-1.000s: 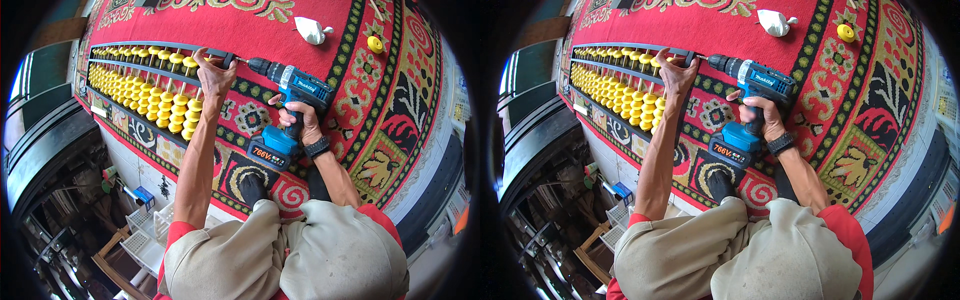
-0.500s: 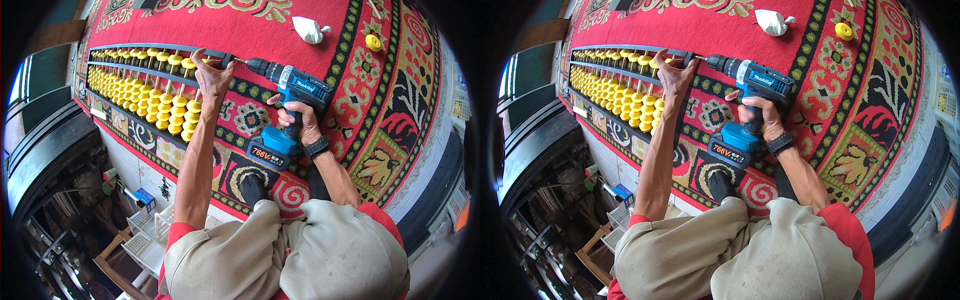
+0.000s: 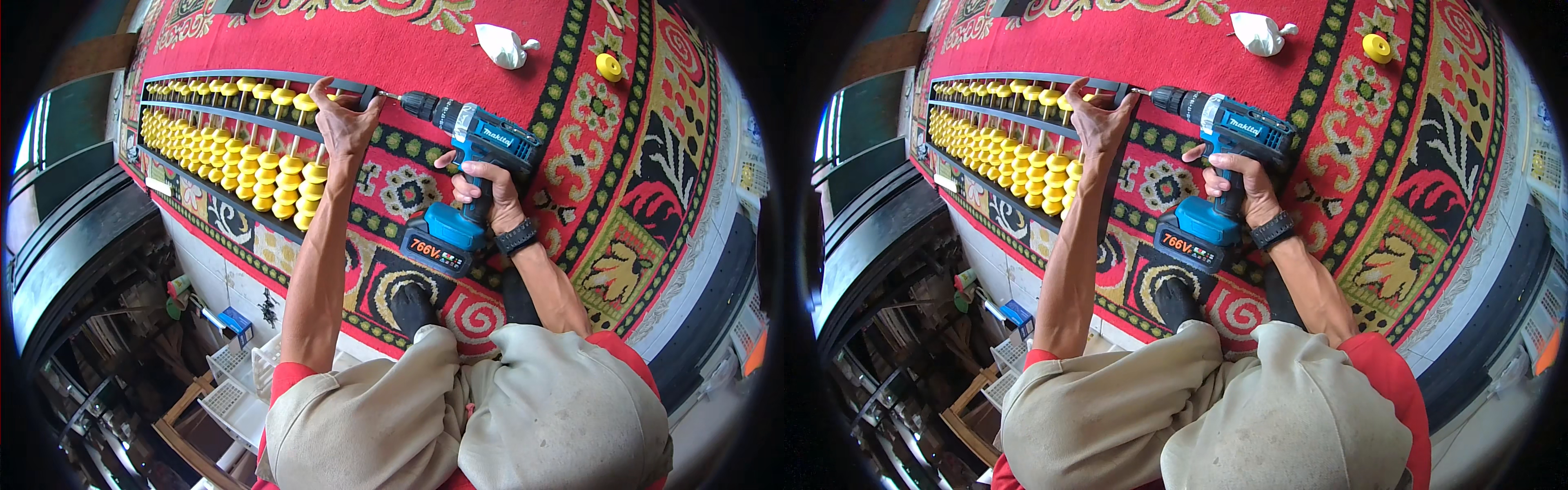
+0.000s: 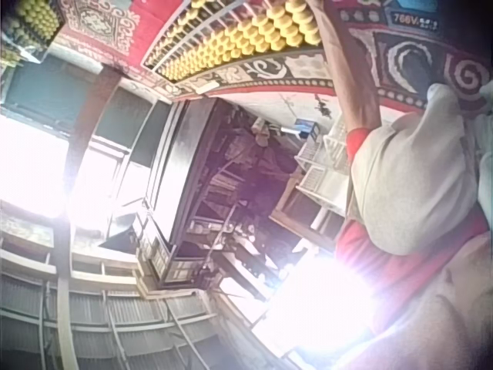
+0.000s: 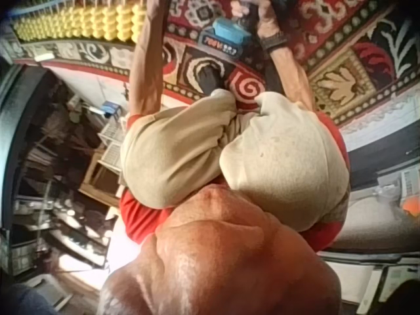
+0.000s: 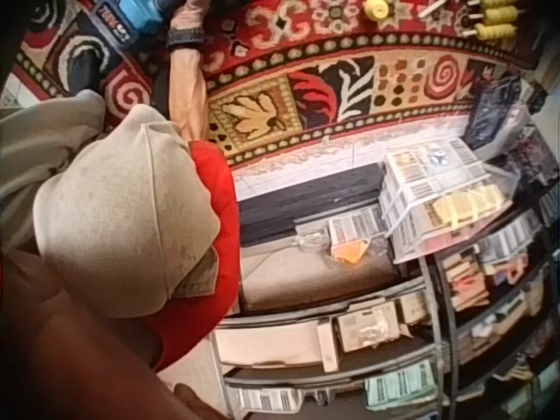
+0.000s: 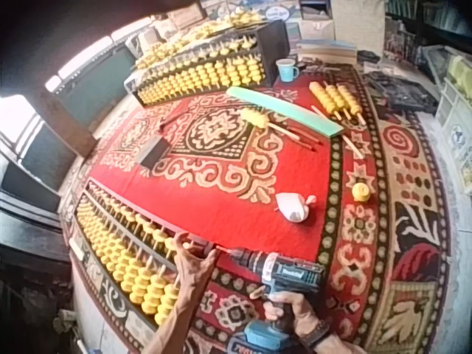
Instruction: Assembling a large abacus by attaching the frame and using a power drill to secure screws.
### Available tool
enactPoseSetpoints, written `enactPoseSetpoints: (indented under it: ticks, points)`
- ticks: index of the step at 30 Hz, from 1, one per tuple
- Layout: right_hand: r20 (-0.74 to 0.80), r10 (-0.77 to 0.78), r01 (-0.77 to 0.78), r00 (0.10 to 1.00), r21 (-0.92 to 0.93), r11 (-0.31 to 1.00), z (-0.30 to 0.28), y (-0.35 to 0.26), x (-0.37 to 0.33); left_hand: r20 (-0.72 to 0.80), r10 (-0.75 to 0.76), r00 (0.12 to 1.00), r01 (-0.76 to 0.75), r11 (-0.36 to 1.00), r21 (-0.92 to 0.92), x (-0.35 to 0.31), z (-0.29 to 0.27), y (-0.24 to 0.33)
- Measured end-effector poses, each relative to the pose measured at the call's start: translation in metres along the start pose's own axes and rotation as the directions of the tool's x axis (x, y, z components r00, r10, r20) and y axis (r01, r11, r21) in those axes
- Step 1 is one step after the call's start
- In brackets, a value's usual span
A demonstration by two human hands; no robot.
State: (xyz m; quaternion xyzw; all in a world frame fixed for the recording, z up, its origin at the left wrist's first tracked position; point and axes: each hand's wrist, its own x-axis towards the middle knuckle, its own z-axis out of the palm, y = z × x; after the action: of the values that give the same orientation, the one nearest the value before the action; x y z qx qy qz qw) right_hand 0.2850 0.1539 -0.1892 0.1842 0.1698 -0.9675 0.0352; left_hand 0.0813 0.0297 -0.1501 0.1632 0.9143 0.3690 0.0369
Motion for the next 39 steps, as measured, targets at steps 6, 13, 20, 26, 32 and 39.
enactPoseSetpoints:
  ticks: [6,13,20,26,32,39]
  points:
    - [-0.005,0.019,-0.019,1.000,-0.026,0.999,0.004,-0.002,-0.001,-0.010,-0.001,1.000,0.001,0.999,0.036,0.000,-0.002,-0.001]
    - [0.005,0.013,-0.013,1.000,0.012,1.000,0.000,0.001,-0.002,-0.007,-0.007,1.000,0.007,1.000,-0.022,-0.001,0.000,-0.004]
    - [-0.022,-0.016,0.016,1.000,-0.012,1.000,0.004,0.000,-0.003,0.005,-0.042,0.999,0.042,0.999,0.004,0.000,-0.002,0.002]
    - [-0.012,-0.010,0.010,1.000,-0.004,1.000,0.002,-0.001,0.000,-0.008,-0.037,0.999,0.037,0.999,0.026,0.004,0.000,0.000]
    - [-0.027,-0.039,0.040,0.999,0.025,0.999,0.002,0.003,0.000,-0.010,-0.066,0.998,0.066,0.998,0.019,0.001,-0.001,0.002]
    - [0.021,0.001,-0.001,1.000,0.017,1.000,-0.003,0.002,-0.001,-0.016,-0.060,0.998,0.061,0.998,0.020,0.000,0.001,0.002]
